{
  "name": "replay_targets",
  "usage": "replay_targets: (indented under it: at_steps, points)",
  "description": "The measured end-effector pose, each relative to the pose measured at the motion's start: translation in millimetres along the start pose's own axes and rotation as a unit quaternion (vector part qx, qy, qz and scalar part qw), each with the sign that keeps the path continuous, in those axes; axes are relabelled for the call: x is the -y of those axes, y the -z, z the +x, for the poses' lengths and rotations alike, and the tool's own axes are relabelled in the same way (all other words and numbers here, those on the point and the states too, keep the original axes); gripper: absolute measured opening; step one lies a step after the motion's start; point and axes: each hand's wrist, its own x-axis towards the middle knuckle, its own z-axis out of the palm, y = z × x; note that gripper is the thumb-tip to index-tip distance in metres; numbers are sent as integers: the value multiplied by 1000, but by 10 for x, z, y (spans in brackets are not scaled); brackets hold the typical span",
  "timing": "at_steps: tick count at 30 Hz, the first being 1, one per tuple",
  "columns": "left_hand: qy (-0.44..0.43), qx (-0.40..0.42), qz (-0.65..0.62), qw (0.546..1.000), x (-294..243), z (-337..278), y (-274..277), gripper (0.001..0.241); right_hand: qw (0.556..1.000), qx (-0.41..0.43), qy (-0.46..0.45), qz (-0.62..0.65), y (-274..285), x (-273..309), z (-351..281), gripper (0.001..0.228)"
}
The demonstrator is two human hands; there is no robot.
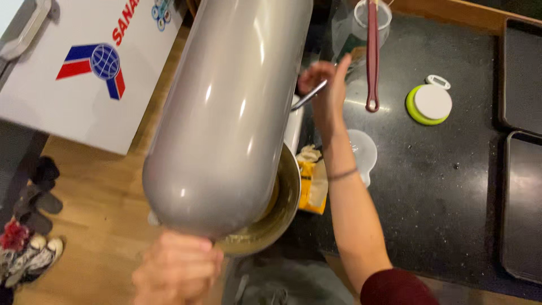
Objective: The person prepares dough in a stand mixer, using a spatula to scrape the sides of the bowl and adding water from a measuring cup.
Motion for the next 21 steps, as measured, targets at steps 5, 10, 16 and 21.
replay_targets:
  at_steps: [5,10,16,21]
  points:
    - [-2,-80,-26,996,-40,146,-192,59,949,115,56,-288,-234,-280,-1120,38]
    - [-17,-119,-49,992,-51,286,-283,60,953,6,38,-302,-425,-363,-1260,30]
    - [16,-71,-30,997,-135,322,-214,57,896,42,86,-433,-233,-631,-795,35]
    - [27,-50,-34,998,-163,408,-198,58,830,49,98,-547,117,-756,-552,48]
